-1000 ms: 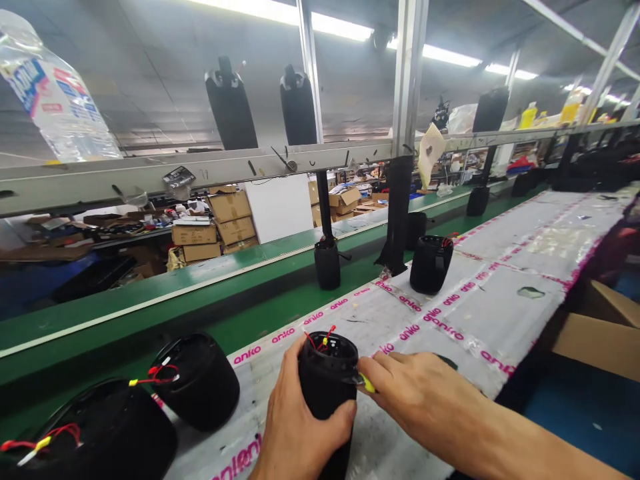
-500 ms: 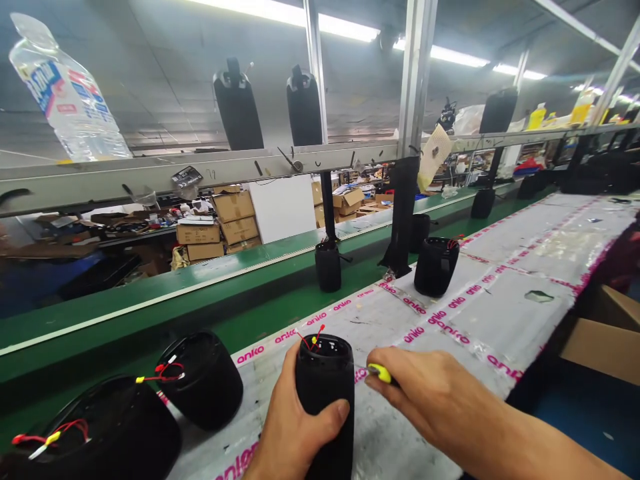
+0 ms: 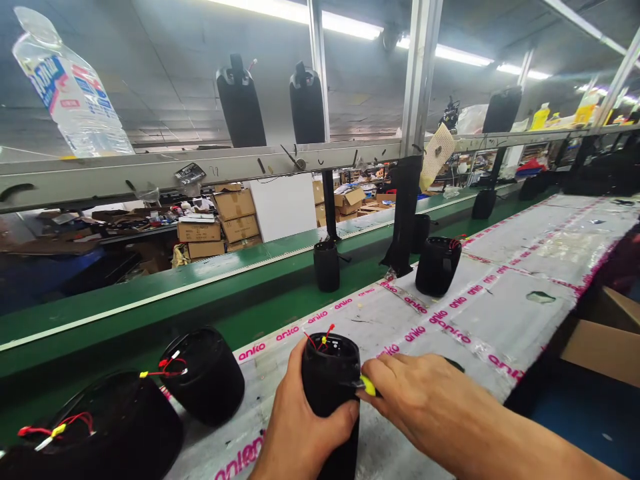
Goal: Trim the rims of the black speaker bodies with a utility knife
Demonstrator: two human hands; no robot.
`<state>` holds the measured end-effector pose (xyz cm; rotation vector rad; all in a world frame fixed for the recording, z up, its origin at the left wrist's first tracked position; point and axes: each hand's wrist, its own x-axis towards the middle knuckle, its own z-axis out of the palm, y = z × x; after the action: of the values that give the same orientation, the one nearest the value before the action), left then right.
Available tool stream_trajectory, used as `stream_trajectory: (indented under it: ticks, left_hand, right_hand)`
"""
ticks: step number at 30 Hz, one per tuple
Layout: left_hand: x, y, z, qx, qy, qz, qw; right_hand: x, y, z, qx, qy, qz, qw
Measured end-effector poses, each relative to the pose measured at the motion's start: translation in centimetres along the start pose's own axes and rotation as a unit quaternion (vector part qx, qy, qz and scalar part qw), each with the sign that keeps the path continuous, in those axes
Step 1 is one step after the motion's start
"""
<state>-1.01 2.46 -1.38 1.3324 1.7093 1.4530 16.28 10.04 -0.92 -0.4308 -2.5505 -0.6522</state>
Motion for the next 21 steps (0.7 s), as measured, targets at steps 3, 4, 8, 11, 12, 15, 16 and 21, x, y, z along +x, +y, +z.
stream_trajectory:
  ticks: [3, 4, 8, 11, 12, 15, 16, 21]
  left_hand:
    - [-0.1, -0.3, 0.2, 0.020, 0.010, 0.005, 1.000]
    - [-0.1, -0.5, 0.2, 0.028, 0.018, 0.008, 0.999]
    - [-0.3, -1.5, 0.7, 0.070, 0.055, 0.021, 0.996]
    - [-0.4, -2.1, 1.1, 0.088, 0.072, 0.024, 0.993]
    - [-0.4, -2.2, 1.2, 0.089, 0.079, 0.024, 0.993]
    - [-0.4, -2.2, 1.3, 0.093, 0.098, 0.018, 0.991]
    - [-0.5, -2.1, 1.3, 0.093, 0.102, 0.013, 0.990]
    - [-0.5, -1.4, 1.2, 0.070, 0.097, 0.001, 0.993]
  right_hand:
    - [-0.1, -0.1, 0.0, -0.014, 0.000, 0.008, 1.000]
    - [-0.3, -0.2, 0.1, -0.015, 0.003, 0.011, 1.000]
    - [-0.7, -0.4, 0.1, -0.018, -0.004, 0.021, 1.000]
    - [-0.9, -0.7, 0.1, -0.018, -0.004, 0.038, 0.999]
    - [-0.9, -0.7, 0.2, -0.015, -0.003, 0.044, 0.999]
    - [-0.7, -0.9, 0.3, -0.009, -0.001, 0.059, 0.998]
    - [-0.6, -0.9, 0.3, -0.008, 0.000, 0.062, 0.998]
    - [-0.6, -0.5, 0.1, -0.002, -0.003, 0.057, 0.998]
